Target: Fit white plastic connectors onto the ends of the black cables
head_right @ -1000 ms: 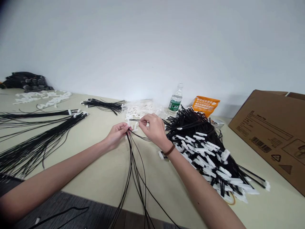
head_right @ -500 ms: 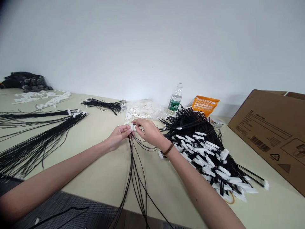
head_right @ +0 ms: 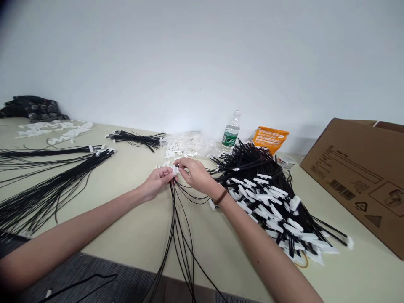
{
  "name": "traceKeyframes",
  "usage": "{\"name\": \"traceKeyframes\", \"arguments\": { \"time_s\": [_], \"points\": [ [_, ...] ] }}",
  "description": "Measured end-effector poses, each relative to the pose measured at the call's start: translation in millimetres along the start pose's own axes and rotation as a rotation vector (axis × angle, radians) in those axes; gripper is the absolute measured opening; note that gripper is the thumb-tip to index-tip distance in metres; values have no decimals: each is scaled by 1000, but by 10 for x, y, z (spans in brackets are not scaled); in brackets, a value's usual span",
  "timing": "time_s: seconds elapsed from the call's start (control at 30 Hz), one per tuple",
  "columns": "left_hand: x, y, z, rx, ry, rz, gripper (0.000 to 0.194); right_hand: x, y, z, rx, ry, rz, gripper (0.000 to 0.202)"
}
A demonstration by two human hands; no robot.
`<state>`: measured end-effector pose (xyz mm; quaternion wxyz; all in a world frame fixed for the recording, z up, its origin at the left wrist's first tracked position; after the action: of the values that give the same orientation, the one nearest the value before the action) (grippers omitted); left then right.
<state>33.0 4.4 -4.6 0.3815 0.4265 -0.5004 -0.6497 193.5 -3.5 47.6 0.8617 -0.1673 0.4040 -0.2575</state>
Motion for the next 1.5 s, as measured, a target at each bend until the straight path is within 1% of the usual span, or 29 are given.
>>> {"name": "traceKeyframes", "arguments": {
  "time_s": [0.27,0.43,0.5,0.6,0.67,0.77,0.83,0.93,1.07,1.2,1.33,1.5],
  "points": [
    [11,17,-7,-10,14,5,32,-2,-25,8,30,-10,14,12],
    [10,38,-6,20,14,12,32,-2,7,-11,56,-6,22,13],
    [2,48,5,61,21,25,31,0,20,-30,103,28,40,12],
    [-14,56,28,141,54,59,29,9,1,-57,228,132,85,11],
    [-28,53,45,203,91,86,27,19,-32,-74,305,155,140,14],
    [-53,40,77,317,145,120,21,43,-67,-103,390,62,238,20],
    [-70,31,99,375,165,135,15,64,-60,-122,421,5,284,20],
    [-84,24,117,432,148,156,8,95,-24,-151,447,-5,325,17],
    [-77,30,100,493,95,187,4,126,-11,-195,483,24,336,16],
    [-59,52,71,523,74,179,4,148,-46,-239,495,62,344,18],
    [-50,73,61,554,71,175,6,171,-62,-287,499,148,376,18],
    [-54,83,51,568,78,167,4,199,-58,-350,442,213,298,18]
  ]
}}
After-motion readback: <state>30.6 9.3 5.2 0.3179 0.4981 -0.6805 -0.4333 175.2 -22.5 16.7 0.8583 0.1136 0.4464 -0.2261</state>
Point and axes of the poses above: each hand's wrist, its own x-axis away from the middle knuckle, its own z-axis out of the back of the hand, y = z × x, the point moved 1 cm from there along -x, towards the middle knuckle, and after that the axes turned 11 degrees about -x, right-handed, at the moved point
